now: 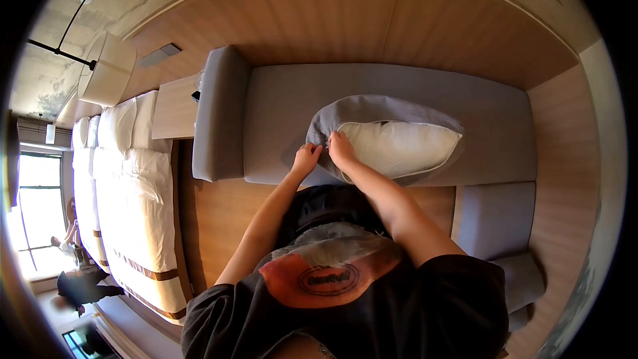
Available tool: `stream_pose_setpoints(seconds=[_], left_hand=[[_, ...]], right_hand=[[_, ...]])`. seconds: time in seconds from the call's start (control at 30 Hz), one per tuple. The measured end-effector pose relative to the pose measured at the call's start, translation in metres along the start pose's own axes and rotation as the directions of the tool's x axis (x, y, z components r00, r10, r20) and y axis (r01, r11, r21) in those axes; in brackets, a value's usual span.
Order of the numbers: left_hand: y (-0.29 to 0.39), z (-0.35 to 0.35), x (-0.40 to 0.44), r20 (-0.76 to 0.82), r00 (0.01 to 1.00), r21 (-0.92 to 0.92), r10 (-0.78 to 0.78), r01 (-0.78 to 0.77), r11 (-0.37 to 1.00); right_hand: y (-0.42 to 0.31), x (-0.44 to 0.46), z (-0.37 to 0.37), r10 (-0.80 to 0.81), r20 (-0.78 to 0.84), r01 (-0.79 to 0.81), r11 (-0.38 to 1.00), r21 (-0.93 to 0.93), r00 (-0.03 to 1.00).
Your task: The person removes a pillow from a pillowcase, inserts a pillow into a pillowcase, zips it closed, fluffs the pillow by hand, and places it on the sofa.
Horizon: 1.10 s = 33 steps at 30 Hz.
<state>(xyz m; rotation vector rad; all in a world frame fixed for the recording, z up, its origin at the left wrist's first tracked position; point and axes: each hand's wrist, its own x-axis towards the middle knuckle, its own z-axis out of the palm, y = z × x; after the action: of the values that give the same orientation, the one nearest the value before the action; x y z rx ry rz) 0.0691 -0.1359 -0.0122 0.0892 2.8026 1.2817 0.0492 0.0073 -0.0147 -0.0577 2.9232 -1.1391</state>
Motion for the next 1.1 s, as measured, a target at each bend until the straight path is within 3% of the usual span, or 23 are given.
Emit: stream_pose_setpoints(seconds=[0.03,0.13,0.23,0.33,0.37,0.5,0.6,0.63,0.73,0.8,0.83,0.97,1.0,1.1], left_hand=[[-0.002,0.002,0.002,-0.001,1.000,0.011,-0.012,0.012,1.000],[-0.006,0.010,0.002,-0.026,0.998,0.044,-0.049,0.050,0.998],[-0.002,0.013,0.000,-0.054,0.993,0.066,-0.103,0.106,0.992],[-0.002,0.012,0.001,0.002,0.980,0.088,-0.199,0.198,0.976],[-0.002,0.013,0.003,0.033,0.971,0.098,-0.235,0.231,0.968],[0.025,0.004,0.002,-0.071,0.914,0.413,-0.399,0.391,0.822],[0.029,-0.001,0.018,0.138,0.785,0.236,-0.604,0.566,0.790],[0.034,-0.008,0.023,0.212,0.777,0.207,-0.593,0.557,0.804],[0.021,0.000,0.026,0.343,0.782,-0.149,-0.520,0.592,0.792],[0.021,0.007,0.015,0.330,0.801,-0.415,-0.499,0.598,0.685],[0.026,0.007,0.014,0.323,0.811,-0.538,-0.488,0.581,0.611],[0.000,0.031,0.015,0.243,0.817,-0.533,-0.523,0.563,0.632],[0.007,0.029,0.015,0.216,0.828,-0.505,-0.518,0.549,0.666],[0.014,0.024,0.014,0.147,0.860,-0.407,-0.489,0.503,0.763]], right_hand=[[0.006,-0.002,0.003,-0.065,-0.084,0.067,0.997,0.024,0.994],[0.013,-0.002,0.002,-0.029,-0.090,0.038,0.994,0.101,0.996],[0.013,0.000,0.001,0.234,-0.010,-0.232,0.966,0.112,0.972],[0.014,-0.002,0.000,0.304,0.054,-0.307,0.949,0.071,0.951],[0.015,-0.001,-0.002,0.323,0.107,-0.337,0.929,0.156,0.940],[0.014,0.004,-0.004,0.295,0.296,-0.410,0.763,0.499,0.909],[0.004,0.003,-0.003,0.223,0.298,-0.367,0.688,0.627,0.928],[0.001,0.002,-0.006,0.226,0.313,-0.381,0.664,0.643,0.923],[-0.001,-0.006,-0.009,0.227,0.310,-0.383,0.618,0.687,0.923],[0.001,-0.009,-0.011,0.225,0.321,-0.389,0.618,0.683,0.920],[0.002,-0.007,-0.014,0.201,0.291,-0.344,0.709,0.615,0.935],[0.000,-0.014,-0.030,0.047,0.218,-0.110,0.952,0.286,0.975],[0.000,-0.013,-0.031,-0.012,0.212,-0.031,0.979,0.199,0.977],[-0.003,-0.010,-0.030,-0.005,0.179,-0.026,0.985,0.172,0.984]])
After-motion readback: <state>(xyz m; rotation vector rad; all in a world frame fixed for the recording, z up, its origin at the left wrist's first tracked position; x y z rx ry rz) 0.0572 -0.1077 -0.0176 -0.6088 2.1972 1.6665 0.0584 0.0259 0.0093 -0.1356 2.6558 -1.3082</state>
